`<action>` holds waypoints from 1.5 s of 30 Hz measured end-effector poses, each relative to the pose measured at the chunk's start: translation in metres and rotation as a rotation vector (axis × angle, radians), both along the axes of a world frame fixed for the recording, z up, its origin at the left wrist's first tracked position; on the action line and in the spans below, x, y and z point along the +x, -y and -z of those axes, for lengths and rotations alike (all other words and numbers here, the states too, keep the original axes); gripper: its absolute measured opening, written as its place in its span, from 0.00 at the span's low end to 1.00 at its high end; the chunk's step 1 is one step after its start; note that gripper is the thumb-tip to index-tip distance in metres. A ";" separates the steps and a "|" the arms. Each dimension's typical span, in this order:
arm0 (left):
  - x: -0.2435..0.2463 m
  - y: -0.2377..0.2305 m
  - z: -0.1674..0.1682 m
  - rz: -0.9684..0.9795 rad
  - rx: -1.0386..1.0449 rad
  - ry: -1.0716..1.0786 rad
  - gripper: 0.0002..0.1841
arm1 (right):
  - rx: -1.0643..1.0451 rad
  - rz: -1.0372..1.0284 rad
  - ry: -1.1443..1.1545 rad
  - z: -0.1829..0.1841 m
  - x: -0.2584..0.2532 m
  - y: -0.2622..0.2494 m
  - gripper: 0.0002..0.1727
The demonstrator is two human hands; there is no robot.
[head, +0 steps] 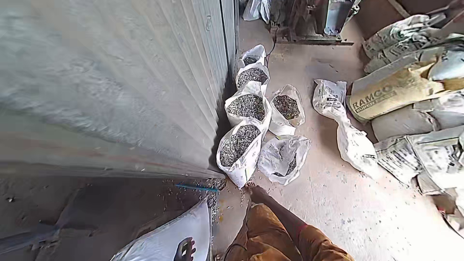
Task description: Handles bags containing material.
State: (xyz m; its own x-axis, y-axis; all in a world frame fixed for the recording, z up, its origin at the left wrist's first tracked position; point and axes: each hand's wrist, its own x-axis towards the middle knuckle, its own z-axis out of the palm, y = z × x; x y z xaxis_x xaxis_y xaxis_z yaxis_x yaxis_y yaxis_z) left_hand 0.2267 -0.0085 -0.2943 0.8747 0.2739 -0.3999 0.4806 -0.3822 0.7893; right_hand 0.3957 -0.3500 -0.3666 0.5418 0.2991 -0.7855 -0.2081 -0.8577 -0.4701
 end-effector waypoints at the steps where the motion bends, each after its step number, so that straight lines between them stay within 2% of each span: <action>1: 0.029 0.005 0.023 0.026 0.021 -0.098 0.19 | 0.003 0.101 -0.030 0.003 0.014 0.025 0.21; 4: 0.125 0.070 0.018 0.275 0.117 -0.230 0.17 | -0.032 0.386 -0.051 0.024 0.047 0.093 0.19; 6: 0.169 0.112 0.009 0.453 0.094 -0.273 0.18 | -0.072 0.677 -0.031 0.040 0.063 0.128 0.18; 9: 0.205 0.157 0.016 0.545 0.023 -0.306 0.18 | -0.134 1.158 -0.073 0.063 0.088 0.166 0.19; 11: 0.213 0.169 0.030 0.556 0.022 -0.348 0.17 | -0.252 1.325 -0.132 0.092 0.100 0.183 0.23; 13: 0.210 0.167 0.045 0.583 0.063 -0.402 0.17 | -0.309 1.421 -0.219 0.125 0.105 0.192 0.33; 15: 0.195 0.156 0.053 0.608 0.116 -0.488 0.17 | -0.260 1.465 -0.259 0.148 0.104 0.186 0.37; 16: 0.189 0.149 0.055 0.625 0.145 -0.530 0.17 | -0.212 1.461 -0.256 0.152 0.108 0.178 0.36; 18: 0.178 0.135 0.054 0.680 0.186 -0.625 0.17 | -0.162 1.444 -0.168 0.150 0.119 0.156 0.24; 19: 0.176 0.130 0.055 0.719 0.204 -0.665 0.17 | -0.094 1.507 -0.100 0.148 0.127 0.146 0.20; 20: 0.175 0.126 0.057 0.756 0.217 -0.697 0.17 | 0.006 1.627 -0.043 0.144 0.132 0.137 0.21; 21: 0.174 0.120 0.056 0.783 0.227 -0.719 0.17 | 0.076 1.753 -0.006 0.136 0.137 0.127 0.27; 22: 0.175 0.114 0.055 0.789 0.235 -0.721 0.17 | 0.035 1.839 0.025 0.130 0.139 0.121 0.34; 25: 0.178 0.101 0.049 0.632 0.195 -0.572 0.16 | -0.436 1.854 0.048 0.130 0.133 0.124 0.45; 26: 0.179 0.098 0.049 0.543 0.158 -0.494 0.16 | -0.500 1.843 -0.024 0.139 0.128 0.128 0.52; 28: 0.171 0.089 0.052 0.387 0.112 -0.374 0.16 | -0.409 1.931 -0.113 0.164 0.110 0.132 0.63; 29: 0.167 0.085 0.056 0.344 0.113 -0.363 0.17 | -0.287 1.992 -0.099 0.175 0.102 0.134 0.65; 30: 0.160 0.079 0.059 0.343 0.129 -0.394 0.17 | -0.175 2.013 -0.102 0.182 0.095 0.134 0.61; 31: 0.154 0.072 0.063 0.390 0.159 -0.453 0.17 | -0.082 1.994 -0.117 0.184 0.090 0.133 0.53; 32: 0.150 0.067 0.065 0.476 0.199 -0.545 0.17 | -0.010 1.957 -0.139 0.183 0.088 0.131 0.41; 34: 0.145 0.061 0.064 0.703 0.265 -0.758 0.19 | 0.155 1.909 -0.212 0.176 0.084 0.126 0.26; 36: 0.141 0.061 0.060 0.845 0.274 -0.837 0.20 | 0.270 1.876 -0.191 0.164 0.085 0.121 0.22; 38: 0.144 0.067 0.053 0.881 0.251 -0.744 0.19 | 0.308 1.678 0.081 0.148 0.099 0.111 0.17; 39: 0.147 0.073 0.051 0.870 0.232 -0.678 0.18 | 0.305 1.523 0.214 0.136 0.110 0.105 0.18; 40: 0.151 0.079 0.050 0.853 0.209 -0.632 0.18 | 0.288 1.346 0.268 0.122 0.120 0.099 0.25; 43: 0.176 0.100 0.061 0.852 0.132 -0.582 0.17 | 0.262 0.888 0.206 0.092 0.146 0.067 0.43; 45: 0.196 0.127 0.078 0.909 0.083 -0.576 0.18 | 0.276 0.717 0.163 0.090 0.148 0.065 0.41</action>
